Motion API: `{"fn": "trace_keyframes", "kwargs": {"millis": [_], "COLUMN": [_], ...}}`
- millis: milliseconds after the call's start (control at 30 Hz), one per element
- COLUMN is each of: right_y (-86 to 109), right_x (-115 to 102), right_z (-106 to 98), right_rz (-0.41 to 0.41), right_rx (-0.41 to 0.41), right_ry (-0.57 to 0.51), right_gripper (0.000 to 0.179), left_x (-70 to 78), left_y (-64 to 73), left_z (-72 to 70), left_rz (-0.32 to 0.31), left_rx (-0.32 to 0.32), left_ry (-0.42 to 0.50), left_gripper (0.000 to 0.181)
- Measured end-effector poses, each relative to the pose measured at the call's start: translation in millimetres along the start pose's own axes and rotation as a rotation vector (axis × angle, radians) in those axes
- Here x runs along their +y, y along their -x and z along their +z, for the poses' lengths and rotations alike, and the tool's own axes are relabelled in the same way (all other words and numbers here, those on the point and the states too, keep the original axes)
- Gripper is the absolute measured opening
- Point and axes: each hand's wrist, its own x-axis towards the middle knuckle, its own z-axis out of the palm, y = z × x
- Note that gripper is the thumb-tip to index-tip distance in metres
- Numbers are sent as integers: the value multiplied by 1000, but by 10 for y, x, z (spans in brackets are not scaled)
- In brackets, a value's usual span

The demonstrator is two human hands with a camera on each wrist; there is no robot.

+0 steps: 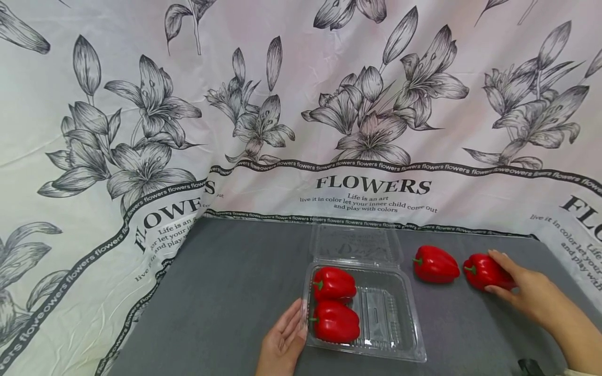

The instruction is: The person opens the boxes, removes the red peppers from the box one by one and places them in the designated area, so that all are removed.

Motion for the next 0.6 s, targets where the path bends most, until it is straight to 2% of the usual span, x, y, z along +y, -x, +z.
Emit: {"fn": "trace_keyframes", "kwargs": {"millis": [200,433,600], "right_y": [16,75,101], "right_x": [7,-21,-95], "right_z": [-11,-35,-96], "right_rz": [6,-31,-22], "right_rx": [-24,25,38], "right_ry": [9,17,26], "right_gripper": [93,99,101], "left_x": [-8,-6,3], "left_y": [-6,2,5], "left_z": [1,-5,-7], "left_rz": [2,13,13], "left_rx": [-2,-11,-15], "left_ry": [5,-6,-11], "left_gripper": [61,60,59]}}
